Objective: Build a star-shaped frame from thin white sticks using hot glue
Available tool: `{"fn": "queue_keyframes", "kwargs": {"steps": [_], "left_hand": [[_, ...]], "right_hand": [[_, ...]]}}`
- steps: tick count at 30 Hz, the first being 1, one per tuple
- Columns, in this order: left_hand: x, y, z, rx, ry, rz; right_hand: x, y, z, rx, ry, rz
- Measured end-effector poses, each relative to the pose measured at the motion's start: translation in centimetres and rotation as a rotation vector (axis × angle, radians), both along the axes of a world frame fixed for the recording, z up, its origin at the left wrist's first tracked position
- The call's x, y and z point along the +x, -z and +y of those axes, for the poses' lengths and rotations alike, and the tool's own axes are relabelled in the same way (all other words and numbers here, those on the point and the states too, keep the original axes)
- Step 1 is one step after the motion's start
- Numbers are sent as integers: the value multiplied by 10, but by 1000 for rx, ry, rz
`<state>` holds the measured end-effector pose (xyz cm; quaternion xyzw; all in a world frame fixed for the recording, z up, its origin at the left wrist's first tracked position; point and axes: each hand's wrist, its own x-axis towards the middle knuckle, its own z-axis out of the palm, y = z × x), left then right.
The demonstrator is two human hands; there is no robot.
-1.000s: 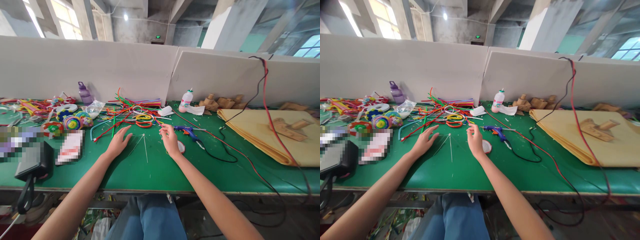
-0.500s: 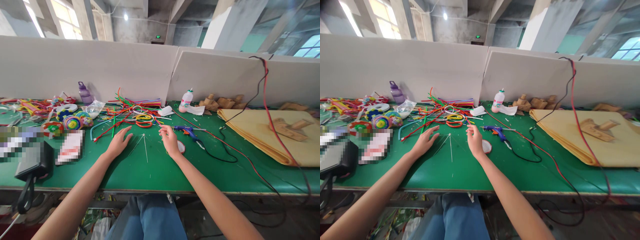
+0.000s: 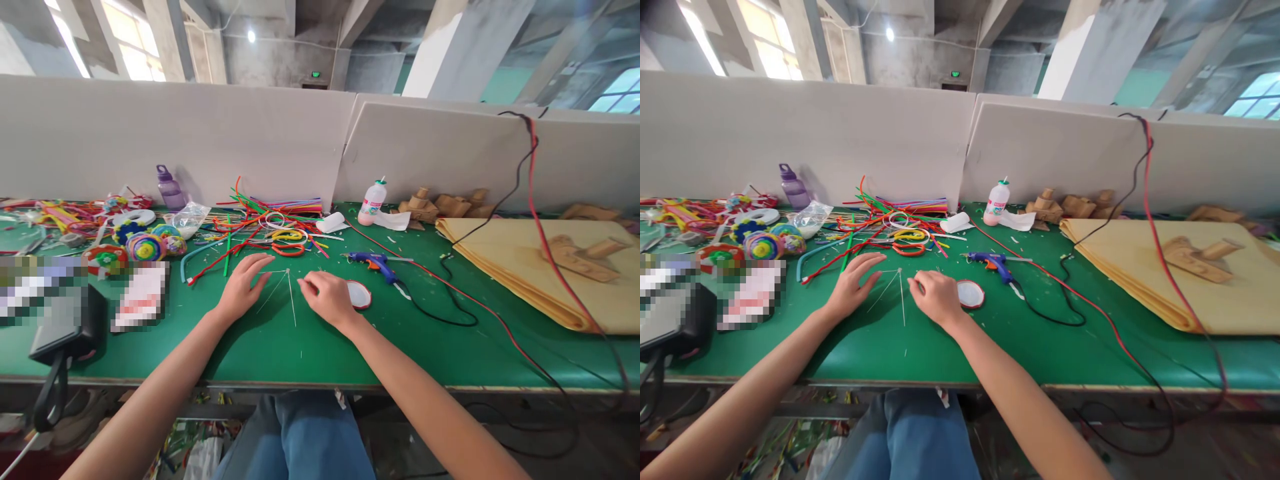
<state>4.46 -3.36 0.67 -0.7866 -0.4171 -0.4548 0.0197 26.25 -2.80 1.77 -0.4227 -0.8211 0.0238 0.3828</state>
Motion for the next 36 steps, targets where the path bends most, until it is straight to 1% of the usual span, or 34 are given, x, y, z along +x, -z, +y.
{"fn": "queue_keyframes", "kwargs": {"steps": [2,3,6,10,21,26,30,36], "left_hand": [[7,-3,-2,-15,33,-15],[11,-5,-2,-32,44,-27],[20,-9,2,-104,59,-69],[24,-13,7,-160,75,-96],[24,-8,6,-102,89,-83],[23,-8,6,-105,68,-90],[23,-8,5,-103,91,-82],[24,-10,3,-117,90,-86]], "right_hand": [[-3,0,-6,104,13,-145],[-5,1,-9,129,23,-187],[-10,1,-12,133,58,-248],[-16,3,-15,99,98,-253],[-24,3,-18,27,146,-282],[-24,4,-17,12,151,-281],[-25,4,-16,-9,146,-274],[-25,6,-15,-53,129,-252]]}}
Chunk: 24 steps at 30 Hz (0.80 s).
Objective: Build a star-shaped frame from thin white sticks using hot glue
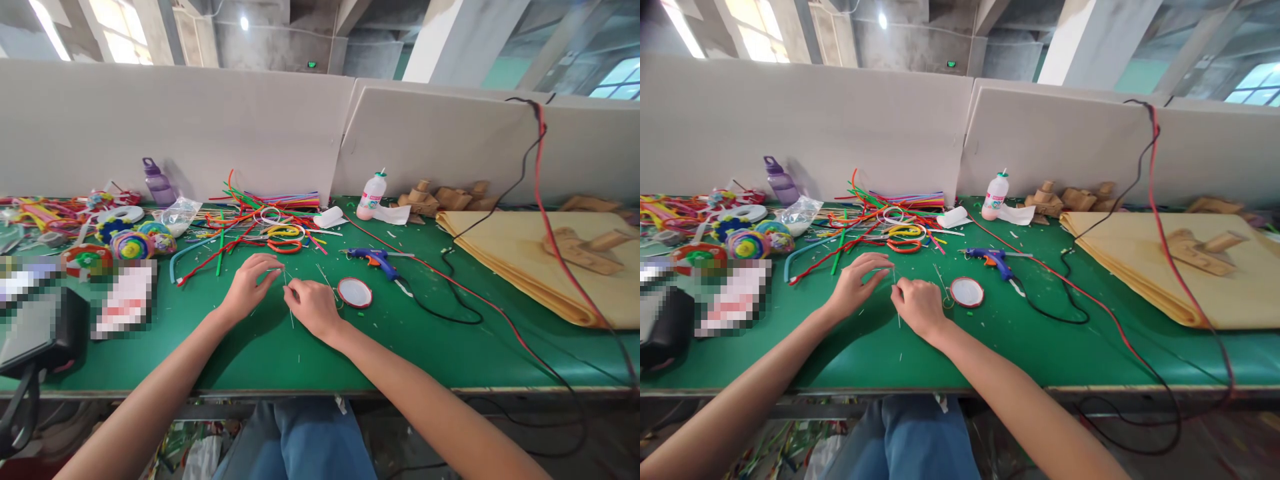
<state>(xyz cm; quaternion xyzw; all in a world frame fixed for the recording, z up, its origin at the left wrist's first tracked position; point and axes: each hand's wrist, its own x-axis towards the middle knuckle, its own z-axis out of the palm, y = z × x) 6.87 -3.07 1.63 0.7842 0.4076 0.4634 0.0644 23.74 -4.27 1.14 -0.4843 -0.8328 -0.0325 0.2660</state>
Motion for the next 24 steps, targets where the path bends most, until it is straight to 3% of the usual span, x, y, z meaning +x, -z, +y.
{"fn": "queue_keyframes", "kwargs": {"steps": [24], "left_hand": [[0,0,-1,15,2,10]], "right_hand": [[1,1,2,5,12,-29]]}}
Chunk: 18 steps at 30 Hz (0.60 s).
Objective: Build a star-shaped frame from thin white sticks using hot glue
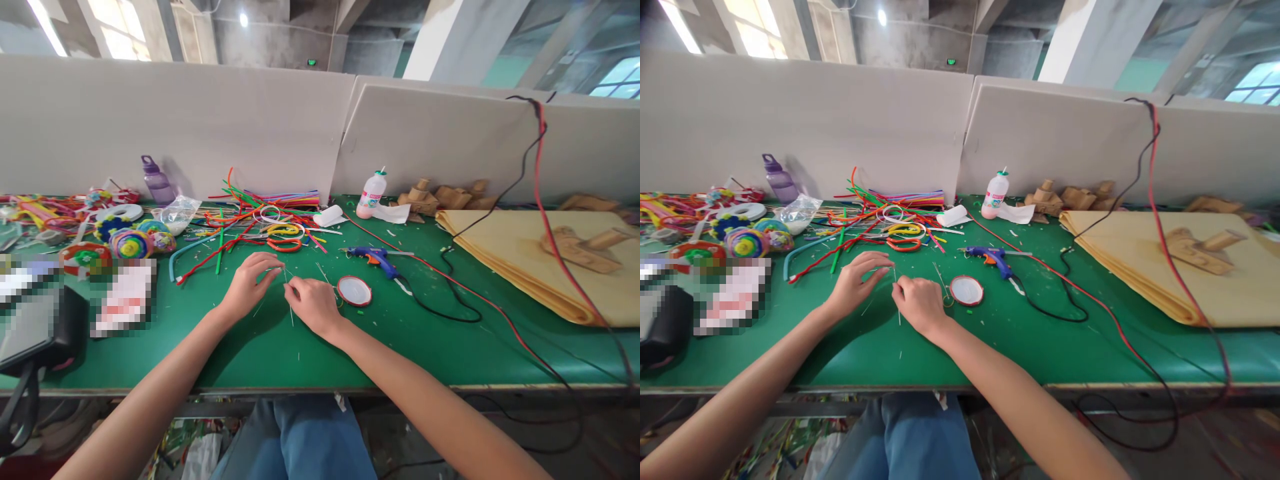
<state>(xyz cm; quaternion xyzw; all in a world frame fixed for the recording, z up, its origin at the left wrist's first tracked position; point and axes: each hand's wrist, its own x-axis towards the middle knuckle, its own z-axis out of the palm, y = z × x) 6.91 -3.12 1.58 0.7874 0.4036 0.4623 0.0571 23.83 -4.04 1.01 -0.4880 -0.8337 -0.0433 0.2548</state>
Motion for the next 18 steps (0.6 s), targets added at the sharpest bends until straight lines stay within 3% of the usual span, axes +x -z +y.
{"fn": "queue_keyframes", "kwargs": {"steps": [9,18], "left_hand": [[-4,3,1,-37,-84,28],[-10,12,9,-44,-81,71]], "right_hand": [[3,-4,0,-4,20,7],[7,-7,-2,-58,17,9]]}}
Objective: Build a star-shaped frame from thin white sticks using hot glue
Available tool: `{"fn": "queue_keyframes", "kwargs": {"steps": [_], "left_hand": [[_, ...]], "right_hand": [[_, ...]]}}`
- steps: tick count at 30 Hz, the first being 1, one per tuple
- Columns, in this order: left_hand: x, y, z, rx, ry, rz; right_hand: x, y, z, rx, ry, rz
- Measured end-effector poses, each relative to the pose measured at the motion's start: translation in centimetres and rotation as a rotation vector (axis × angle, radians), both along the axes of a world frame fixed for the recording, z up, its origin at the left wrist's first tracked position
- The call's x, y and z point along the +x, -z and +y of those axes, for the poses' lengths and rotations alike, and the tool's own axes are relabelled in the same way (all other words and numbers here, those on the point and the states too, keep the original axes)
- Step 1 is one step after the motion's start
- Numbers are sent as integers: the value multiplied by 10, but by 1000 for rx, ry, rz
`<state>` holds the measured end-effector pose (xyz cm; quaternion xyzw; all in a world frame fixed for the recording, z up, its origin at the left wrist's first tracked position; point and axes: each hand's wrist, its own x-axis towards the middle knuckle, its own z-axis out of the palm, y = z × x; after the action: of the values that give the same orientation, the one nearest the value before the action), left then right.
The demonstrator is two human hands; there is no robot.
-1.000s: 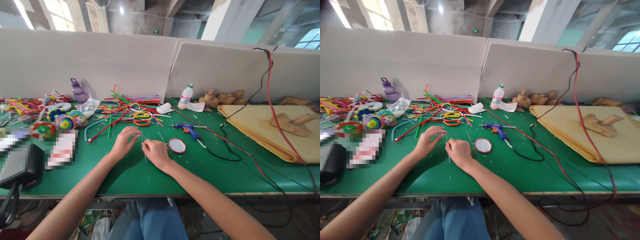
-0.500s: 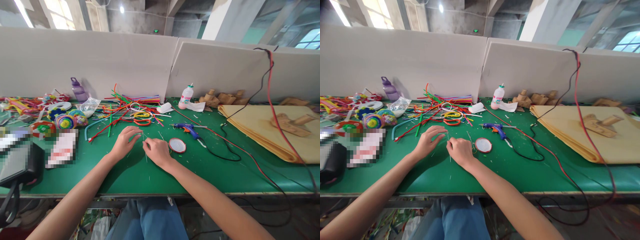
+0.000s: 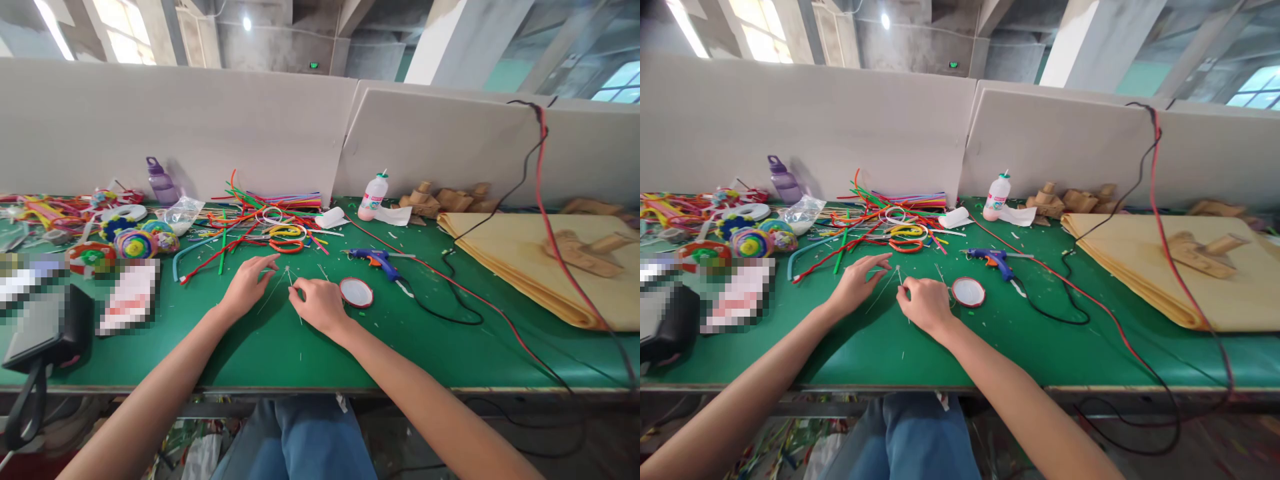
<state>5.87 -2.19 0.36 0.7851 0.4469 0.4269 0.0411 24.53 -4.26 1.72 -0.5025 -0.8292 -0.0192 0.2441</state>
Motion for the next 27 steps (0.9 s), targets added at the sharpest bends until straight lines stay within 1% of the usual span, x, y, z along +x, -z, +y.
{"fn": "queue_keyframes", "kwargs": {"steps": [6,10,12,15,18,21,24,27], "left_hand": [[-2,2,2,-4,-6,-2],[-3,5,4,-11,4,-4],[-4,6,5,-17,1,-10],[-5,7,4,-37,-21,-42],[-5,4,-2,-64,-56,-74],[-5,-2,-15,-130,-68,-80],[-2,-5,-31,-205,-69,-93],[4,-6,-47,-241,-50,-122]], "right_hand": [[1,-2,1,-23,-7,44],[11,-9,9,-34,54,202],[17,-14,14,-89,57,249],[25,-16,20,-205,-49,165],[27,-14,27,-224,-101,82],[24,-14,41,-223,-145,76],[18,-19,59,-253,-238,73],[11,-24,77,-301,-340,75]]}}
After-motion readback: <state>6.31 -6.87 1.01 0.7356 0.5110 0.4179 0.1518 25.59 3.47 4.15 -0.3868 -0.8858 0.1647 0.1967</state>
